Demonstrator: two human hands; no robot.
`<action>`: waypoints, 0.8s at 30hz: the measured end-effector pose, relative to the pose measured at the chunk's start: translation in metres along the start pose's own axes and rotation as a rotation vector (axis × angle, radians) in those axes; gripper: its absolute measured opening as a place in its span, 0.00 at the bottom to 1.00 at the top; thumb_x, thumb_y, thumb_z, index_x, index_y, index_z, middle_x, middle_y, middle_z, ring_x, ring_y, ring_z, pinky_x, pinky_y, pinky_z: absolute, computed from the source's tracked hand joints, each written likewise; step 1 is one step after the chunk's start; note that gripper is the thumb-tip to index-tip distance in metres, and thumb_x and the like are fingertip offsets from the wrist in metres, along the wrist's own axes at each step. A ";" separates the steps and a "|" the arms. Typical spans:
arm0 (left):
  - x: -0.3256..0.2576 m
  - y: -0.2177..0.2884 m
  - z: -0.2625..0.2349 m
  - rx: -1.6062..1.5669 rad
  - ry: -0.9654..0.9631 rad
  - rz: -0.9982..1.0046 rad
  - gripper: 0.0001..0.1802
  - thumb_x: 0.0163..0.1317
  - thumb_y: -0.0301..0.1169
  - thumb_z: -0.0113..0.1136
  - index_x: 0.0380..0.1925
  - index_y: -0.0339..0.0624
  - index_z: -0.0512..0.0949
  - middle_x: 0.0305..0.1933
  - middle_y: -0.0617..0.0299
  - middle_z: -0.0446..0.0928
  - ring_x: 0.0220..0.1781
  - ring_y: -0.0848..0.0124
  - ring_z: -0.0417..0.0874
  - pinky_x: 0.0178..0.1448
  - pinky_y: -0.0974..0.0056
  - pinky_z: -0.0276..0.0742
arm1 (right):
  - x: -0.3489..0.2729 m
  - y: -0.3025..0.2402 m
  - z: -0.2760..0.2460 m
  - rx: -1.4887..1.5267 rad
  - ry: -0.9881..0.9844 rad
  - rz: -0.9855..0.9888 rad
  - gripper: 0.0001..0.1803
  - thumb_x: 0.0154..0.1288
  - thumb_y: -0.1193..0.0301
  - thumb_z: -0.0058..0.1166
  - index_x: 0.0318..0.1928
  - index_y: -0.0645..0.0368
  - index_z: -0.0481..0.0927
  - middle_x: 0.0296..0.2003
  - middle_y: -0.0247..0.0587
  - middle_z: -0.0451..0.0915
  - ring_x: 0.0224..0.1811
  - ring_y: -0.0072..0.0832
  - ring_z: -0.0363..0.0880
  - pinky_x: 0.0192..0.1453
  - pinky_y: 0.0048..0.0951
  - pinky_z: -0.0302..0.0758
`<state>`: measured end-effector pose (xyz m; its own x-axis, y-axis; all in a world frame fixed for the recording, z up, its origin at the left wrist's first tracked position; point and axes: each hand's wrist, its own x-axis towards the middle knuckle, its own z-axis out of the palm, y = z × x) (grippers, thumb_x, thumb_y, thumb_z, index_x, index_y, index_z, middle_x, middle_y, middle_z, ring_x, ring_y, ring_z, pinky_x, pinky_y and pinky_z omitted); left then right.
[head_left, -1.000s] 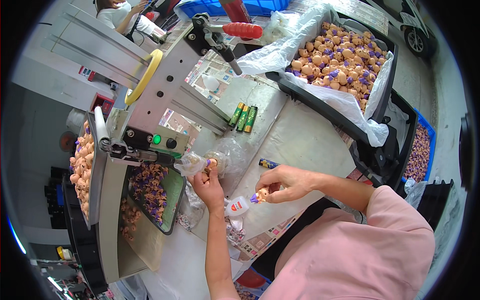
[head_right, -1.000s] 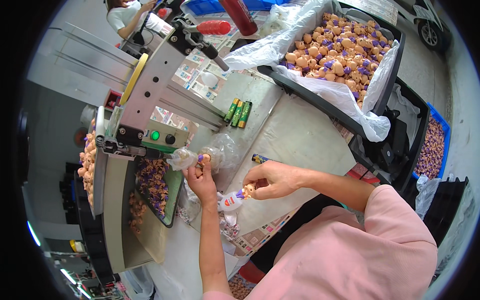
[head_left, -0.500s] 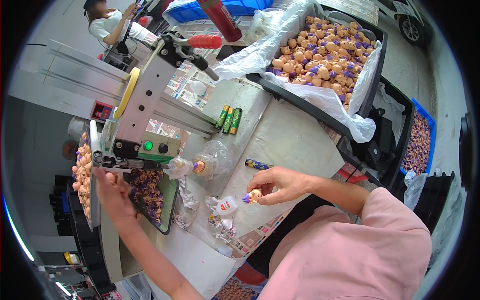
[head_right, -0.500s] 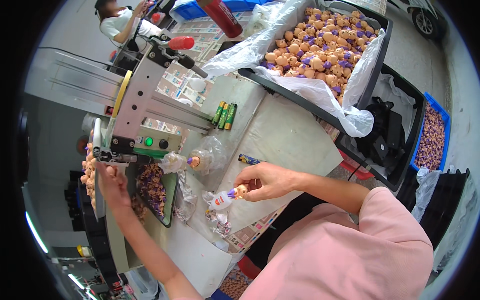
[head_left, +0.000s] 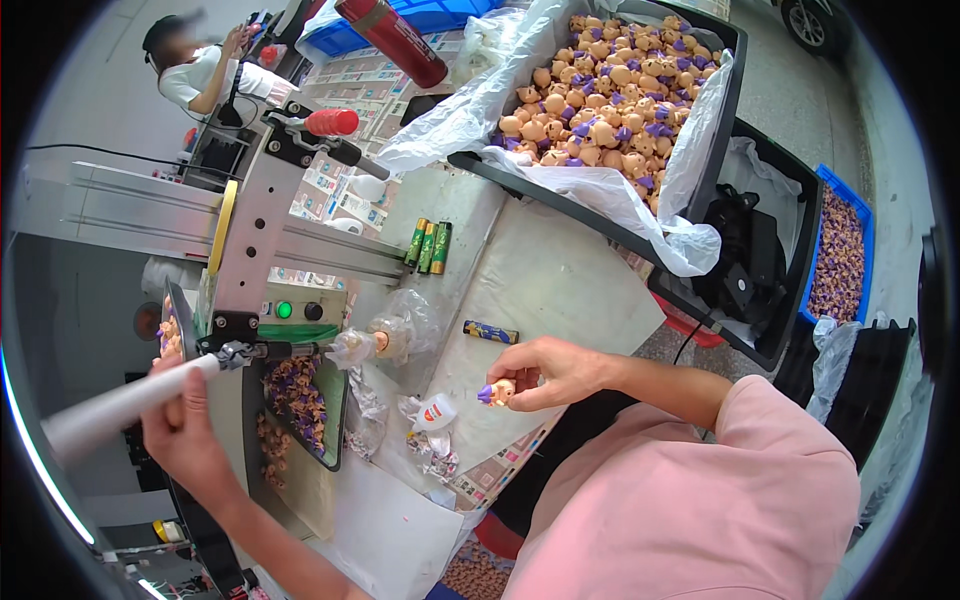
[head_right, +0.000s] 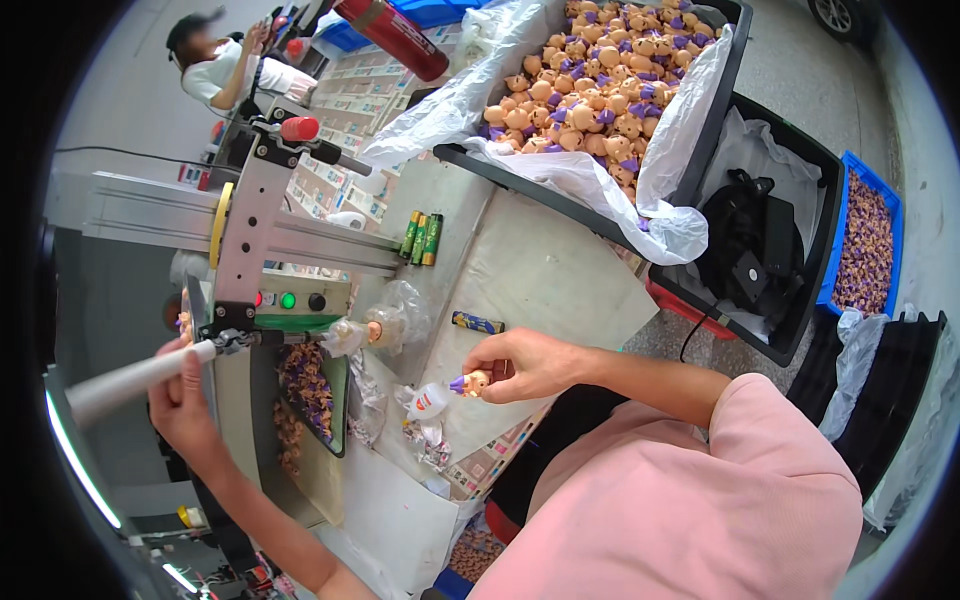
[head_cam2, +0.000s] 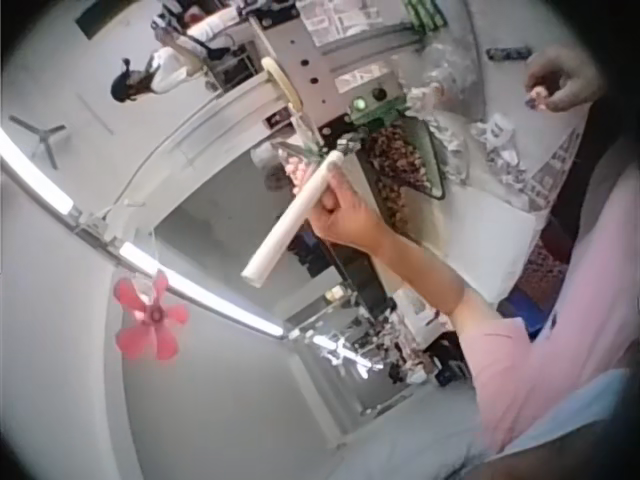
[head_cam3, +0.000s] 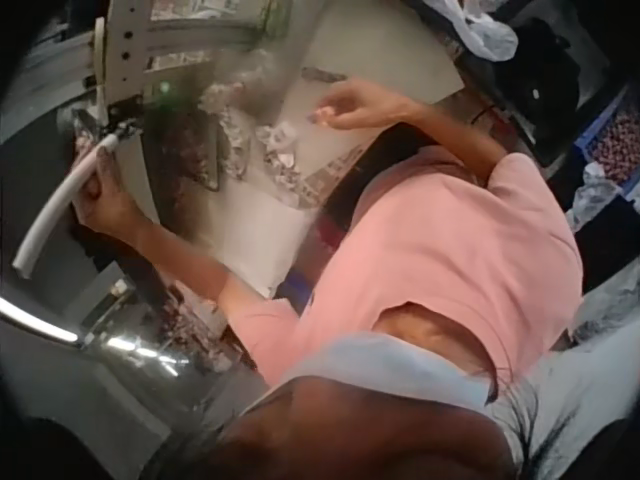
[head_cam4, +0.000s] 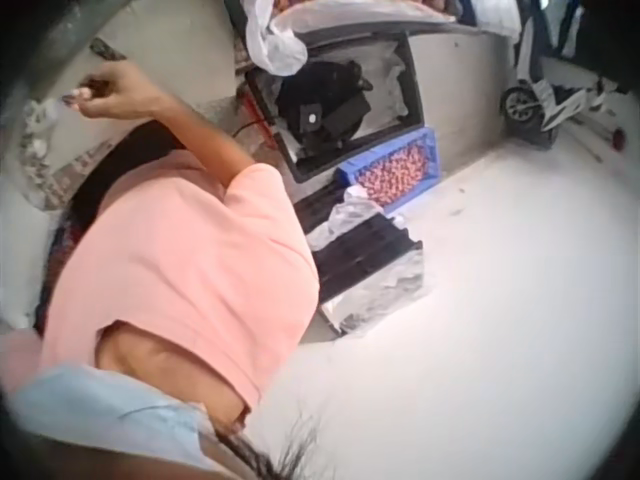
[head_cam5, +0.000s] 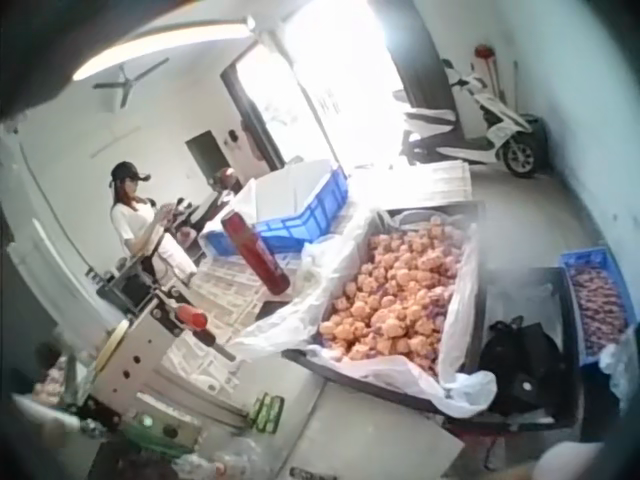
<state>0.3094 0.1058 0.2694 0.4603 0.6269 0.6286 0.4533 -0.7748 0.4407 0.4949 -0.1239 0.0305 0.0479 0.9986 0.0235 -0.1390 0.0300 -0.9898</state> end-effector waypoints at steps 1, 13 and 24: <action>-0.015 0.008 0.010 0.225 -0.017 0.278 0.12 0.62 0.28 0.62 0.44 0.34 0.78 0.34 0.60 0.76 0.36 0.71 0.76 0.40 0.68 0.73 | 0.000 0.002 0.000 0.003 -0.001 -0.001 0.15 0.57 0.70 0.57 0.44 0.64 0.79 0.32 0.32 0.78 0.32 0.17 0.76 0.38 0.22 0.74; -0.087 0.023 0.040 0.422 0.002 0.251 0.24 0.60 0.21 0.61 0.58 0.36 0.72 0.42 0.53 0.72 0.39 0.63 0.78 0.44 0.64 0.75 | -0.022 -0.010 0.036 0.118 -0.044 0.011 0.16 0.60 0.70 0.59 0.49 0.59 0.77 0.33 0.28 0.79 0.32 0.14 0.76 0.38 0.19 0.74; -0.267 0.058 0.059 -1.206 -0.559 -1.147 0.24 0.69 0.50 0.49 0.42 0.37 0.73 0.27 0.67 0.71 0.19 0.82 0.66 0.20 0.77 0.60 | -0.033 0.007 0.064 0.137 -0.112 -0.236 0.20 0.60 0.72 0.62 0.54 0.54 0.78 0.54 0.38 0.70 0.54 0.26 0.68 0.44 0.21 0.75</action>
<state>0.2575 -0.1013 0.0896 0.6434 0.6011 -0.4740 0.0581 0.5791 0.8132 0.4288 -0.1542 0.0319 -0.0137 0.9616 0.2742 -0.2699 0.2605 -0.9270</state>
